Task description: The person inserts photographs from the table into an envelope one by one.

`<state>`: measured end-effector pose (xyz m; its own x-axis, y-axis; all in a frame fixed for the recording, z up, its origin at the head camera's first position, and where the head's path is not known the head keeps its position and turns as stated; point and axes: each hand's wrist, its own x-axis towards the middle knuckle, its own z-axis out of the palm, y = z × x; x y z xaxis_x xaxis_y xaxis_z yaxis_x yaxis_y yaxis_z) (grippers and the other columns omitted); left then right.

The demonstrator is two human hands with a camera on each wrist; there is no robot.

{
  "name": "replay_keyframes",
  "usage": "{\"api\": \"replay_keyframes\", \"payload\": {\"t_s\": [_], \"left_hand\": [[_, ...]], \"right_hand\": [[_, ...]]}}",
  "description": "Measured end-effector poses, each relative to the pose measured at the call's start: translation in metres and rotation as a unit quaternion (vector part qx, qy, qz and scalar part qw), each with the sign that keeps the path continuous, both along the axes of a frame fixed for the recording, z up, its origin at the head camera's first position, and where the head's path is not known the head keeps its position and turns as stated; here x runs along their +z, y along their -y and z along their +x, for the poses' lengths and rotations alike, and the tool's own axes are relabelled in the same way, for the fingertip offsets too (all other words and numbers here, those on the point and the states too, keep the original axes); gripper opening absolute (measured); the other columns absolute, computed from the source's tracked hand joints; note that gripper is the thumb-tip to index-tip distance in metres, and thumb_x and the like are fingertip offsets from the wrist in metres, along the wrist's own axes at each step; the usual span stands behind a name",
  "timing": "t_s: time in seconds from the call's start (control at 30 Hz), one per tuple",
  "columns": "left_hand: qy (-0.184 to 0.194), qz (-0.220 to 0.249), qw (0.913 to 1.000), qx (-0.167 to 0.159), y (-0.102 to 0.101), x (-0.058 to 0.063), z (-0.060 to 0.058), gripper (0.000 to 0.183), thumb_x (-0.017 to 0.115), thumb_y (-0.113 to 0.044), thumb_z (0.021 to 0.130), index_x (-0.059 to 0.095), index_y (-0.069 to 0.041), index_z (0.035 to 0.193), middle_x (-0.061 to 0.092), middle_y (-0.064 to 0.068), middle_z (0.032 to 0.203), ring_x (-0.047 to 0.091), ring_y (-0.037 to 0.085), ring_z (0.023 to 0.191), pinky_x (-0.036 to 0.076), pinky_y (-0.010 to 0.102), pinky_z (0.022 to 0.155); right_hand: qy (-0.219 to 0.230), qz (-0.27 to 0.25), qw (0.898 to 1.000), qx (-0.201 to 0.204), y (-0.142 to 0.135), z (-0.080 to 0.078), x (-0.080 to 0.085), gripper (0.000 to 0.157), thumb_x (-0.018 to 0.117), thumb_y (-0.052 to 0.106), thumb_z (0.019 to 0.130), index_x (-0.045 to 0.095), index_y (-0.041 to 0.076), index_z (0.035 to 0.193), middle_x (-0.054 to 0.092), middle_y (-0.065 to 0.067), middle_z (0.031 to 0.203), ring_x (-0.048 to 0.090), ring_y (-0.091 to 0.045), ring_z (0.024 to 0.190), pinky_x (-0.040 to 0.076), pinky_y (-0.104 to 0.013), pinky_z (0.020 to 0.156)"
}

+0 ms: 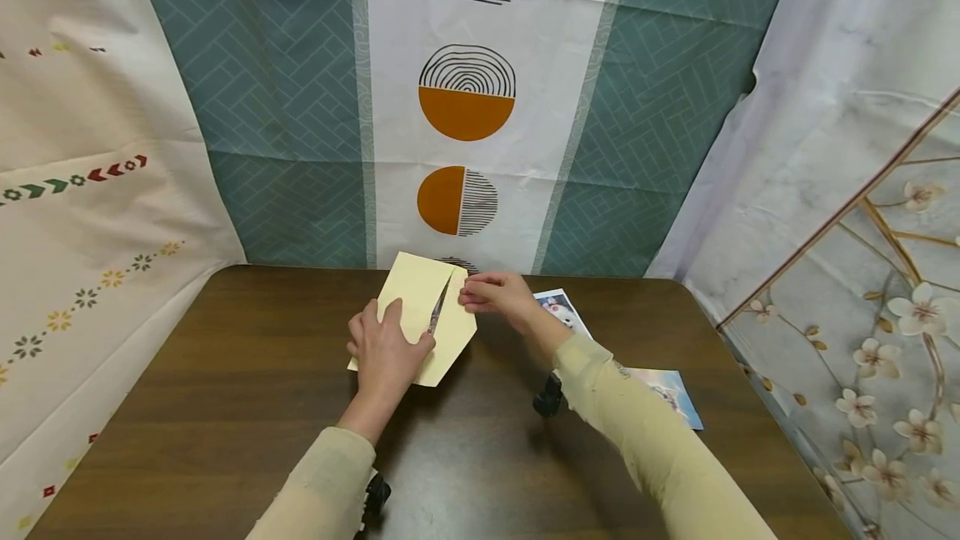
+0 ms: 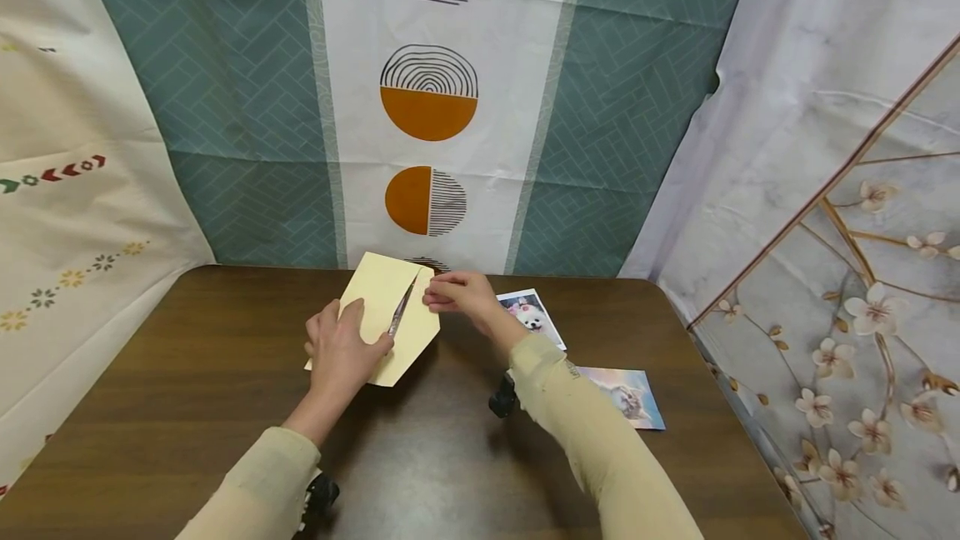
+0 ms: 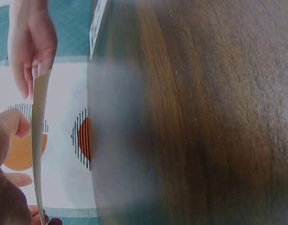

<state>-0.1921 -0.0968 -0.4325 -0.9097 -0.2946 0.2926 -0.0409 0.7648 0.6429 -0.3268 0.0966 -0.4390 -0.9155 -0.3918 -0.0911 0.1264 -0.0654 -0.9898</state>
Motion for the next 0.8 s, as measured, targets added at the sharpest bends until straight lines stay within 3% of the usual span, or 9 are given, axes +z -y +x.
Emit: {"api": "replay_keyframes", "payload": {"t_s": [0.3, 0.57, 0.67, 0.8], "left_hand": [[-0.002, 0.000, 1.0000, -0.003, 0.003, -0.003, -0.001, 0.066, 0.074, -0.034, 0.073, 0.055, -0.007, 0.129, 0.037, 0.025, 0.141, 0.028, 0.045, 0.126, 0.030, 0.062, 0.086], [0.002, 0.000, 1.0000, -0.004, 0.004, -0.004, -0.001, 0.066, 0.074, -0.034, 0.073, 0.055, -0.006, 0.130, 0.037, 0.024, 0.141, 0.027, 0.045, 0.126, 0.030, 0.062, 0.086], [0.003, -0.001, 1.0000, -0.005, 0.004, -0.004, -0.001, 0.066, 0.074, -0.034, 0.072, 0.055, -0.007, 0.129, 0.037, 0.024, 0.141, 0.027, 0.045, 0.126, 0.030, 0.062, 0.087], [0.006, -0.001, 1.0000, -0.006, 0.003, -0.005, -0.002, 0.067, 0.073, -0.034, 0.072, 0.055, -0.007, 0.130, 0.036, 0.024, 0.142, 0.027, 0.044, 0.127, 0.029, 0.062, 0.088]], "right_hand": [[-0.042, 0.063, 0.997, -0.010, -0.048, -0.009, 0.013, 0.031, 0.064, 0.008, 0.091, 0.060, -0.009, 0.117, 0.063, -0.031, 0.115, 0.069, -0.033, 0.097, 0.052, -0.047, 0.086], [-0.080, 0.177, 0.981, -0.018, -0.090, -0.021, 0.022, 0.036, 0.065, 0.012, 0.091, 0.059, -0.003, 0.123, 0.062, -0.026, 0.120, 0.062, -0.040, 0.109, 0.048, -0.053, 0.089], [-0.099, 0.231, 0.968, -0.027, -0.104, -0.022, 0.026, 0.039, 0.065, 0.014, 0.091, 0.057, -0.003, 0.126, 0.062, -0.025, 0.120, 0.062, -0.039, 0.109, 0.049, -0.052, 0.090], [-0.150, 0.337, 0.929, -0.032, -0.119, -0.023, 0.029, 0.040, 0.065, 0.021, 0.092, 0.059, 0.001, 0.126, 0.066, -0.017, 0.117, 0.064, -0.032, 0.106, 0.051, -0.048, 0.089]]}}
